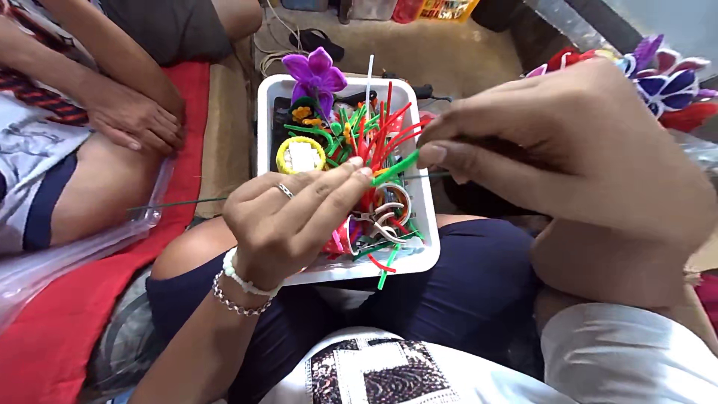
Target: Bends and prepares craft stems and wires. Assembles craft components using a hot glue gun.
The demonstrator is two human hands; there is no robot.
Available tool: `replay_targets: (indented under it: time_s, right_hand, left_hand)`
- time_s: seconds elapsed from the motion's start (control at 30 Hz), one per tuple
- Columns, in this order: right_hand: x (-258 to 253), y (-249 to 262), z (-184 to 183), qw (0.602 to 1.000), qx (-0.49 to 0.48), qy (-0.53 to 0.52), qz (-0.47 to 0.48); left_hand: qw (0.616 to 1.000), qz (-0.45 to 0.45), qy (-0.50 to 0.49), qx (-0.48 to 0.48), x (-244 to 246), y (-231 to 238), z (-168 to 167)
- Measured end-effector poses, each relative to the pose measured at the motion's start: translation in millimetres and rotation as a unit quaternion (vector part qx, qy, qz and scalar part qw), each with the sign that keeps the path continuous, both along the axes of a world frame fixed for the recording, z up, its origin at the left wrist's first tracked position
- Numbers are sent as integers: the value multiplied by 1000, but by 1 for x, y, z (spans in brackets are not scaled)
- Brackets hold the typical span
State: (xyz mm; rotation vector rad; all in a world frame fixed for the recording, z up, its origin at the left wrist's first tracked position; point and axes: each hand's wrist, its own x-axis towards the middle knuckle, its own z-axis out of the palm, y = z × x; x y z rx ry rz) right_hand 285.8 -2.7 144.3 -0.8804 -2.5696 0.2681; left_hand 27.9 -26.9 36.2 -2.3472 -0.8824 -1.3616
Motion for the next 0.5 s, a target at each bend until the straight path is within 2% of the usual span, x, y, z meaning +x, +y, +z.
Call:
replay_targets:
  time_s: [0.07,0.13,0.23,0.33,0.43,0.5]
  right_hand:
    - [2,15,-6,999,-38,10,16]
    - [1,33,-19,991,-117,45,52]
    - [-9,49,-48,956,-248,104,120]
    - [-20,49,-68,927,-325,115,147]
    - [-21,32,-60,936,-319,82,126]
    - [-20,15,-48,953,-272,63,117]
  left_hand:
    - [1000,-22,-11,-1,3,-1,-1]
    - [998,-46,-34,-10,4,-1,-3]
    - [995,-76,-67,-25,7,1,-5]
    - [995,-29,-91,-28,5,4,-7]
    - [996,33,-82,-11,-6,10,-6]
    - [996,55,-67,5,-9,14,-5]
